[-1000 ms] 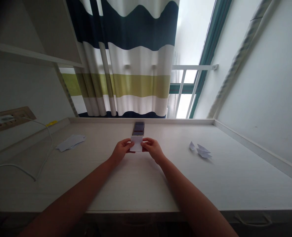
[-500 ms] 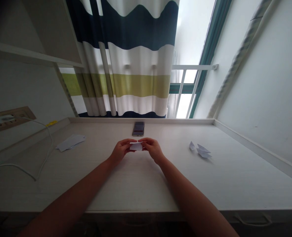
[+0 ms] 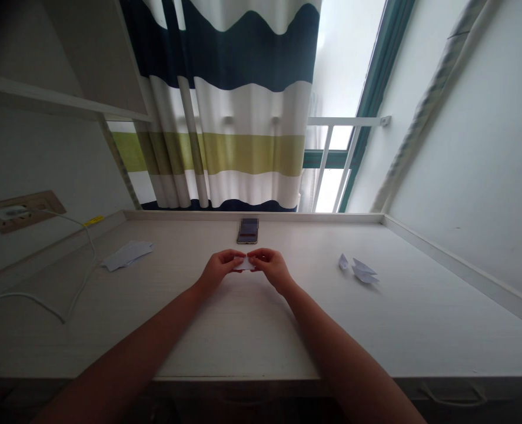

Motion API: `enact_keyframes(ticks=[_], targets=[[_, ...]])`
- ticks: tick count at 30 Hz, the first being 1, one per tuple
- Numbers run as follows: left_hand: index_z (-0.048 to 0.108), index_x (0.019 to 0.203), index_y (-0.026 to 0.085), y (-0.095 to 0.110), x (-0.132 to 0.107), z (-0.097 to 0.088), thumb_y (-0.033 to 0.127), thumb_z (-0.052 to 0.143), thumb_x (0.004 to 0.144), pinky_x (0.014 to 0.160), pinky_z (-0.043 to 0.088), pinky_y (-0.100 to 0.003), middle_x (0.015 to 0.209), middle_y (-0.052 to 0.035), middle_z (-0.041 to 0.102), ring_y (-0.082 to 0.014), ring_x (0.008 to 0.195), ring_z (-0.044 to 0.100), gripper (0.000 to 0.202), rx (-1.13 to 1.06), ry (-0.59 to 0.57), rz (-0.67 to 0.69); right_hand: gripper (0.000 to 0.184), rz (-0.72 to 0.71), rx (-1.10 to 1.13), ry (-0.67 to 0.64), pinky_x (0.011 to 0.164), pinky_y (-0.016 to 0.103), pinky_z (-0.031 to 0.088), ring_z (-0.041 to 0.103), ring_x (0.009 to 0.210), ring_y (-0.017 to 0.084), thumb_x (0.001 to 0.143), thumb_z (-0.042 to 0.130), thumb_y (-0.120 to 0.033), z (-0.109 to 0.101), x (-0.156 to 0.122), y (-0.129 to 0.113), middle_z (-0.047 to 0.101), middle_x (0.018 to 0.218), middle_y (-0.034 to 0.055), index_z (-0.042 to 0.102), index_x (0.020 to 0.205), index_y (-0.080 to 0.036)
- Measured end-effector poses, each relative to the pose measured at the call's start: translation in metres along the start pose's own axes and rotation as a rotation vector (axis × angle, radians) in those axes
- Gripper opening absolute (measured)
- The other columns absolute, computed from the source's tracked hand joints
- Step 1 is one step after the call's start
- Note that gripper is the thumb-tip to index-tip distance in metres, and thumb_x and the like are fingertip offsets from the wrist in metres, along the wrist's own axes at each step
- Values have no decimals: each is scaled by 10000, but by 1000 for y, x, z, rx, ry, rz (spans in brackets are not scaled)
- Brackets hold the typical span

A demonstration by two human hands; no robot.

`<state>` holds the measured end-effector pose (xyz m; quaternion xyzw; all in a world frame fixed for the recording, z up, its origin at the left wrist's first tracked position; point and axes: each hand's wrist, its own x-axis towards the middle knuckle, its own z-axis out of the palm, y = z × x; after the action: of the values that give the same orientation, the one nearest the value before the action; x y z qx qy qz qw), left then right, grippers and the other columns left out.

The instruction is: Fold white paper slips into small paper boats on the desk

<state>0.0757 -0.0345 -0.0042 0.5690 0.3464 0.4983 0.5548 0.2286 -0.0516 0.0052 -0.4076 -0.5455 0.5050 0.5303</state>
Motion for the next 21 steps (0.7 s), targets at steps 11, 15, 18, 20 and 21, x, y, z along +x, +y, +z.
enact_keyframes(ticks=[11, 15, 18, 20, 21], targets=[[630, 798, 124, 1, 0, 1, 280, 672, 575, 588, 506, -267, 629, -6, 613, -128, 616, 574, 275, 41, -8, 33, 269, -17, -19, 12, 617, 299, 479, 571, 617, 124, 552, 696, -283, -1, 2, 2, 609, 633, -9, 638, 787, -166], [619, 850, 127, 2, -1, 1, 269, 666, 587, 590, 507, -266, 568, 20, 580, -109, 573, 559, 302, 61, -16, 39, 242, -11, -30, 8, 640, 310, 478, 577, 637, 131, 565, 687, -277, -1, 2, 3, 630, 661, 7, 642, 770, -156], [610, 870, 121, 1, 0, 0, 264, 670, 585, 600, 510, -273, 584, 13, 588, -119, 598, 570, 324, 51, -10, 16, 242, -9, -23, 11, 639, 310, 476, 575, 625, 129, 557, 693, -266, -1, 1, 3, 629, 648, 4, 643, 766, -153], [607, 874, 111, 0, 0, 0, 261, 676, 579, 602, 509, -273, 621, -6, 608, -132, 622, 584, 338, 28, -5, -20, 245, -15, -16, 15, 628, 304, 473, 571, 609, 124, 551, 696, -261, -1, 1, 3, 624, 627, -2, 644, 763, -151], [608, 868, 102, -1, 0, 0, 263, 679, 578, 604, 510, -274, 646, -18, 618, -139, 632, 591, 339, 12, -5, -40, 246, -20, -15, 16, 625, 301, 472, 569, 602, 122, 550, 697, -259, -1, 1, 3, 622, 621, -5, 644, 764, -151]])
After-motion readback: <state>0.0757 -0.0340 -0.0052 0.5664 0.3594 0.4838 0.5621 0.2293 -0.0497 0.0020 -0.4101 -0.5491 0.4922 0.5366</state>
